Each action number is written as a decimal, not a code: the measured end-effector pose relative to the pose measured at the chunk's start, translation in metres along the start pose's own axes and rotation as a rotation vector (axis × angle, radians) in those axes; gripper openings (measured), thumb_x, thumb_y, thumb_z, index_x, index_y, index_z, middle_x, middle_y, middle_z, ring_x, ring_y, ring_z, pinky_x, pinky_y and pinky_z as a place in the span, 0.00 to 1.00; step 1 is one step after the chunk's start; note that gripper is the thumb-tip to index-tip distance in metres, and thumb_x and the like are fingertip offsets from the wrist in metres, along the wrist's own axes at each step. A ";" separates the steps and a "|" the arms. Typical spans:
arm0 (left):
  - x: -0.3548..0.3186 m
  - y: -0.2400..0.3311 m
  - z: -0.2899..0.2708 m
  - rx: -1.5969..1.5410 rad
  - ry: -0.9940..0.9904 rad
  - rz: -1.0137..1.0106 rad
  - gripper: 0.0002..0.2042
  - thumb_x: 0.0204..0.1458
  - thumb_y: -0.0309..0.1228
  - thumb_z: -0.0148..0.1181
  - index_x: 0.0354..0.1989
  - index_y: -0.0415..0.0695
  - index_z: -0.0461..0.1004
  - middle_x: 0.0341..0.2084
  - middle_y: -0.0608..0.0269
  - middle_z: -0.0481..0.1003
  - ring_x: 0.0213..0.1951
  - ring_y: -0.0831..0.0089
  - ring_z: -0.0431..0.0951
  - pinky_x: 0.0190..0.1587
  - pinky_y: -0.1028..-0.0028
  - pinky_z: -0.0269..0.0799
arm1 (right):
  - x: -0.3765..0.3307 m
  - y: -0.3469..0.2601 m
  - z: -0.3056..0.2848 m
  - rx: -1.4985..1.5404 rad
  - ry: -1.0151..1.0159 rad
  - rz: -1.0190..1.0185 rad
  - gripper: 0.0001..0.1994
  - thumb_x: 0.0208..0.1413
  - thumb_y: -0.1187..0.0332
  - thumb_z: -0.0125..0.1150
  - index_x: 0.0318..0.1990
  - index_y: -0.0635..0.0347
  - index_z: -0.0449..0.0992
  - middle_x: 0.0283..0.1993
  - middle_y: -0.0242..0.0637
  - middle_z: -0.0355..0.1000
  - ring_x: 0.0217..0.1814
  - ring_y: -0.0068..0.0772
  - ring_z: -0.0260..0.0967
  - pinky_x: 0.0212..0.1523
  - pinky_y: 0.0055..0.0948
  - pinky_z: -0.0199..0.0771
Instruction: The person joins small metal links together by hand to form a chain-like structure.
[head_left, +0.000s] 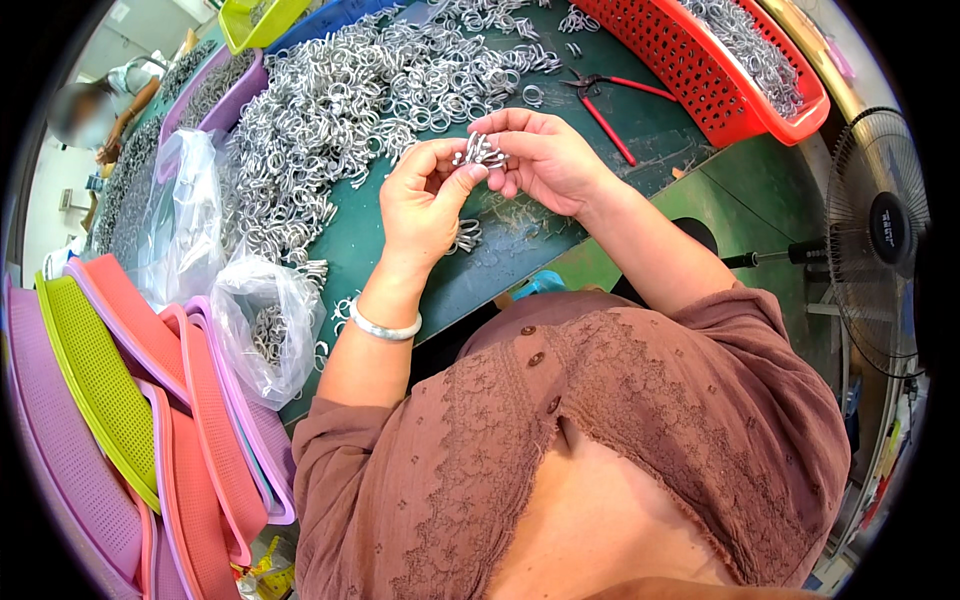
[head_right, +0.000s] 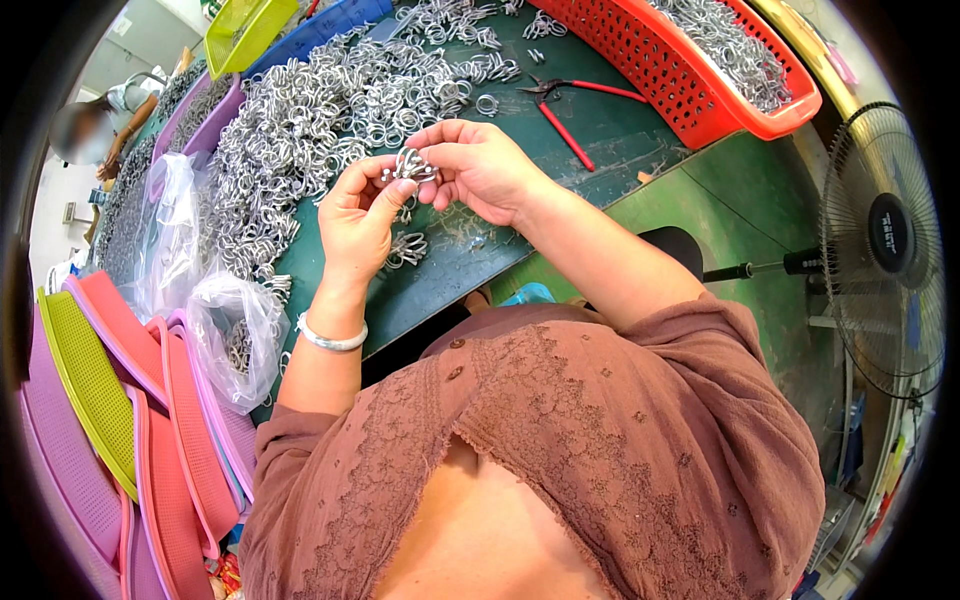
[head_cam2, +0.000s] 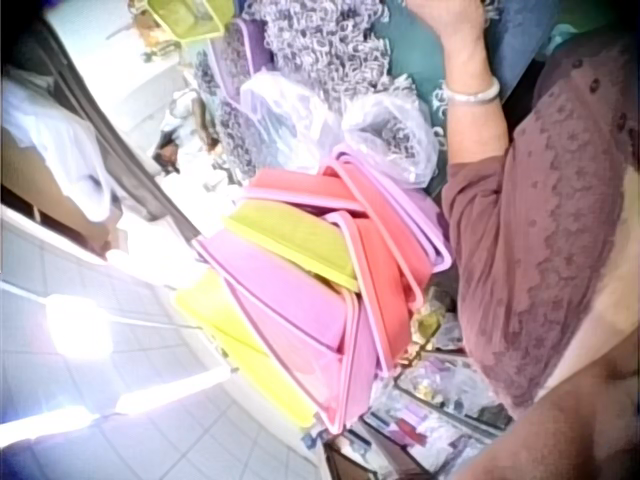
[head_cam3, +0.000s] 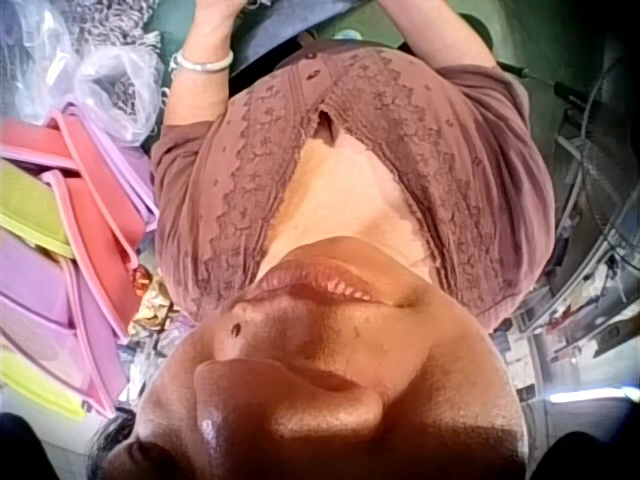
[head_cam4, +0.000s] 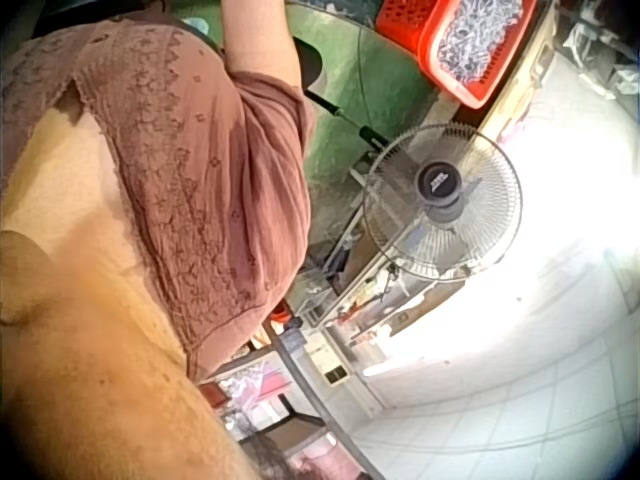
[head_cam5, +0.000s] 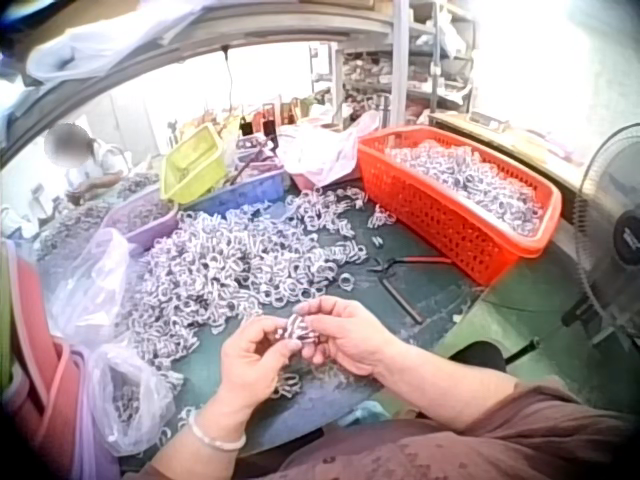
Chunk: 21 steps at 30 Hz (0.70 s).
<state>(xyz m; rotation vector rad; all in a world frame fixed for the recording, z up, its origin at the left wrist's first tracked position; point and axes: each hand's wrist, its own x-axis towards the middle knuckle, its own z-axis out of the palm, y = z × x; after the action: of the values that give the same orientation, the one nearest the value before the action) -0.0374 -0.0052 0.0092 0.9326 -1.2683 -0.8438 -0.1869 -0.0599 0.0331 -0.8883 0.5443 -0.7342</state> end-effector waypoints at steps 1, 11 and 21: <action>0.000 -0.002 -0.001 0.010 -0.002 0.005 0.10 0.41 0.18 0.59 0.34 0.37 0.72 0.26 0.68 0.66 0.26 0.85 0.67 0.28 0.86 0.63 | 0.000 0.000 0.000 0.003 -0.003 0.001 0.09 0.53 0.73 0.46 0.41 0.67 0.66 0.30 0.37 0.69 0.22 0.21 0.67 0.18 0.16 0.68; 0.000 -0.001 -0.001 0.024 -0.008 0.018 0.09 0.41 0.19 0.59 0.34 0.37 0.72 0.26 0.68 0.67 0.26 0.85 0.67 0.28 0.85 0.64 | -0.001 -0.002 0.001 -0.011 0.003 0.006 0.09 0.53 0.73 0.47 0.40 0.67 0.66 0.30 0.37 0.69 0.22 0.21 0.67 0.18 0.16 0.68; 0.000 0.002 -0.003 0.063 -0.008 0.028 0.06 0.42 0.21 0.60 0.30 0.36 0.73 0.25 0.66 0.70 0.26 0.83 0.70 0.29 0.85 0.66 | 0.001 0.003 -0.003 0.079 -0.027 0.075 0.09 0.53 0.72 0.46 0.39 0.66 0.67 0.28 0.36 0.69 0.21 0.22 0.66 0.18 0.16 0.65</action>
<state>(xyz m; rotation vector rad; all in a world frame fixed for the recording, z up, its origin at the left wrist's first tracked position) -0.0347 -0.0039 0.0104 0.9598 -1.3182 -0.7900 -0.1874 -0.0607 0.0285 -0.7994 0.5191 -0.6699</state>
